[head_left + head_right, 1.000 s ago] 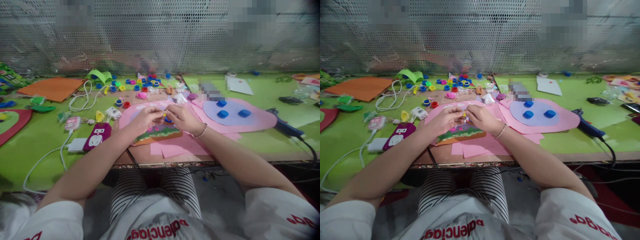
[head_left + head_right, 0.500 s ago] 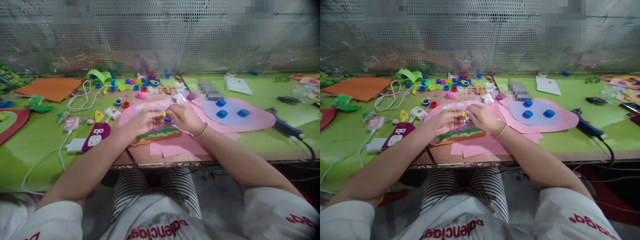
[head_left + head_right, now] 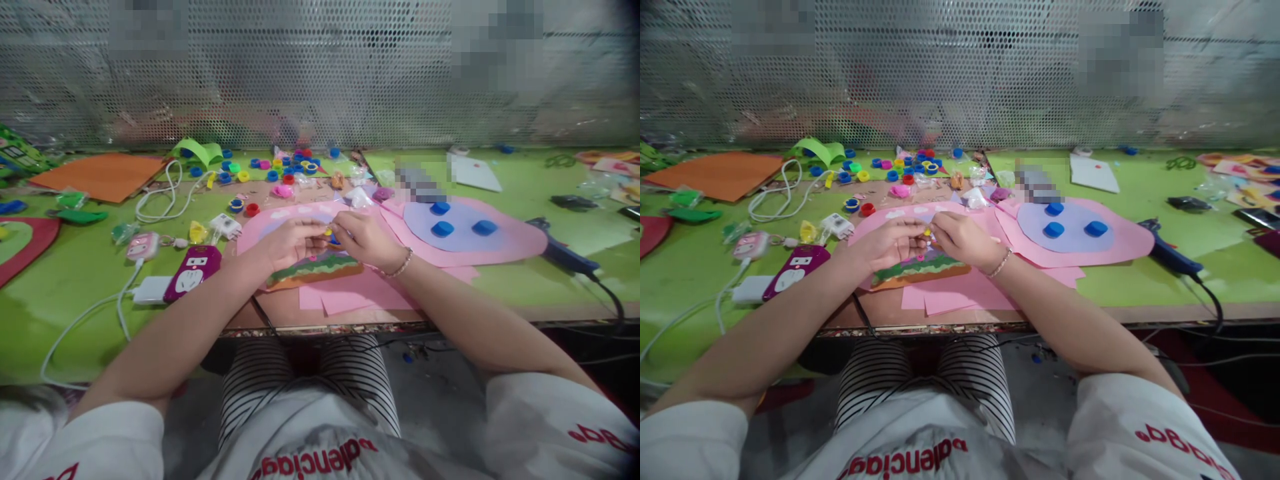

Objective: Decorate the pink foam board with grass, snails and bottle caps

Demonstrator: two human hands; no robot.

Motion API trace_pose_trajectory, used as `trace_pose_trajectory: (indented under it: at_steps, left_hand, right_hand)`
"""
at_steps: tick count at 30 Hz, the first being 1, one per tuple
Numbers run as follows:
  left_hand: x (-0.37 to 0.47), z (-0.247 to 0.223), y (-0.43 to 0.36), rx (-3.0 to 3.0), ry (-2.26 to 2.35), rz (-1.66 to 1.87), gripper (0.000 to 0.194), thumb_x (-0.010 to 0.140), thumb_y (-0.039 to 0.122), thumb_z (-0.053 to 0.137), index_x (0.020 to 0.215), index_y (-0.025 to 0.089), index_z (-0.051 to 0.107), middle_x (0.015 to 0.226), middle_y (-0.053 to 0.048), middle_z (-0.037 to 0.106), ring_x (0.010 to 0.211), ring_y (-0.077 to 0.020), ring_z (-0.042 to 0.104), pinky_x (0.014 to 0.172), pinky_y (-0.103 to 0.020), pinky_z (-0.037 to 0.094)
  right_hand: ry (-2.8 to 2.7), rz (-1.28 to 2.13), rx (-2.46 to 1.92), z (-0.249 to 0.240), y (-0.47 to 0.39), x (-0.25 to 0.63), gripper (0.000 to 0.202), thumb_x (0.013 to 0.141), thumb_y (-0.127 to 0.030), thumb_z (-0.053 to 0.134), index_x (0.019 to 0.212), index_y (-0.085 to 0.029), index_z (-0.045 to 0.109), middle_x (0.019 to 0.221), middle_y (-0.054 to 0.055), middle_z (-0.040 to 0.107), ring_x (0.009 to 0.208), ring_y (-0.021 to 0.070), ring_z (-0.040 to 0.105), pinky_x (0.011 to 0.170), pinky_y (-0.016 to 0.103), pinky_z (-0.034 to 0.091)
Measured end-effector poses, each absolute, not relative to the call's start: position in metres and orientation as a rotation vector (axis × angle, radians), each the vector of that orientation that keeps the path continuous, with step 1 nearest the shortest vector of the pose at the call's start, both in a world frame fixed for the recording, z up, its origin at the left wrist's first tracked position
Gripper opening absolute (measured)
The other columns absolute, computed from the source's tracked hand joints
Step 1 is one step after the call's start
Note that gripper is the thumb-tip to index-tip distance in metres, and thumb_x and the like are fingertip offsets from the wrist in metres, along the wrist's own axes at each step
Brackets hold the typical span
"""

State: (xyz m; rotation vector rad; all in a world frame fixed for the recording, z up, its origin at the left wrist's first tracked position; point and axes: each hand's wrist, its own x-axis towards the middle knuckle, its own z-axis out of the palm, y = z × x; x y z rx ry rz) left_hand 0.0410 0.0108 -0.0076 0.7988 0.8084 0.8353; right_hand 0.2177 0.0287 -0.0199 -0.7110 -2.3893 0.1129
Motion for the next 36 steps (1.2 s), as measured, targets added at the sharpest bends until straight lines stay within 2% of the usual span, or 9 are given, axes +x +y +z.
trace_pose_trajectory:
  at_steps: [5, 11, 21, 25, 29, 32, 36]
  left_hand:
    - [0.040, -0.011, 0.012, 0.798, 0.766, 0.830, 0.010, 0.078, 0.006, 0.057, 0.072, 0.011, 0.063, 0.064, -0.004, 0.062, 0.059, -0.0098, 0.059, 0.065, -0.025, 0.048]
    - [0.040, -0.013, 0.013, 0.786, 0.757, 0.836, 0.011, 0.079, 0.007, 0.056, 0.072, 0.010, 0.064, 0.065, -0.004, 0.062, 0.060, -0.0099, 0.059, 0.066, -0.025, 0.048]
    - [0.040, -0.014, 0.013, 0.777, 0.762, 0.873, 0.006, 0.077, 0.006, 0.060, 0.076, 0.011, 0.063, 0.069, -0.003, 0.063, 0.062, -0.0105, 0.061, 0.070, -0.027, 0.050]
    - [0.041, -0.012, 0.013, 0.753, 0.776, 0.907, 0.007, 0.076, 0.004, 0.060, 0.073, 0.011, 0.062, 0.067, -0.004, 0.062, 0.061, -0.0108, 0.061, 0.069, -0.027, 0.050]
    - [0.042, -0.012, 0.013, 0.784, 0.769, 0.919, 0.006, 0.076, 0.007, 0.062, 0.071, 0.011, 0.062, 0.067, -0.004, 0.063, 0.061, -0.0104, 0.060, 0.069, -0.027, 0.050]
    - [0.042, -0.013, 0.012, 0.810, 0.790, 0.926, 0.007, 0.077, 0.008, 0.062, 0.071, 0.011, 0.063, 0.067, -0.004, 0.063, 0.061, -0.0098, 0.060, 0.068, -0.026, 0.050]
    - [0.043, -0.014, 0.012, 0.831, 0.806, 0.941, 0.005, 0.077, 0.009, 0.063, 0.072, 0.011, 0.063, 0.067, -0.003, 0.062, 0.061, -0.0089, 0.059, 0.067, -0.025, 0.049]
  right_hand:
    - [-2.338, 0.258, -0.770, -0.016, 0.027, 0.217, 0.031, 0.096, -0.032, 0.029, 0.068, -0.021, 0.037, 0.062, 0.000, 0.045, 0.057, 0.0126, 0.042, 0.058, 0.026, 0.035]
    - [-2.222, 0.497, -0.895, -0.011, 0.030, 0.222, 0.043, 0.096, -0.045, 0.027, 0.064, -0.021, 0.042, 0.063, 0.002, 0.053, 0.061, 0.0135, 0.051, 0.062, 0.026, 0.040]
    - [-2.250, 0.571, -0.840, -0.018, 0.029, 0.216, 0.044, 0.096, -0.047, 0.030, 0.063, -0.019, 0.042, 0.059, 0.000, 0.052, 0.054, 0.0109, 0.046, 0.055, 0.024, 0.038]
    - [-2.208, 0.617, -0.874, -0.015, 0.030, 0.219, 0.044, 0.096, -0.047, 0.030, 0.065, -0.019, 0.045, 0.061, 0.001, 0.054, 0.057, 0.0113, 0.050, 0.057, 0.024, 0.041]
    - [-2.106, 0.532, -0.990, -0.008, 0.040, 0.231, 0.042, 0.096, -0.043, 0.030, 0.064, -0.020, 0.045, 0.057, 0.001, 0.053, 0.055, 0.0119, 0.050, 0.058, 0.025, 0.040]
    - [-2.123, 0.348, -1.168, -0.006, 0.056, 0.244, 0.035, 0.093, -0.031, 0.035, 0.061, -0.020, 0.044, 0.055, 0.001, 0.053, 0.055, 0.0128, 0.050, 0.058, 0.026, 0.038]
    - [-2.337, 0.010, -1.376, -0.016, 0.075, 0.257, 0.021, 0.083, -0.015, 0.043, 0.063, -0.018, 0.052, 0.068, 0.007, 0.061, 0.062, 0.0170, 0.052, 0.058, 0.029, 0.035]
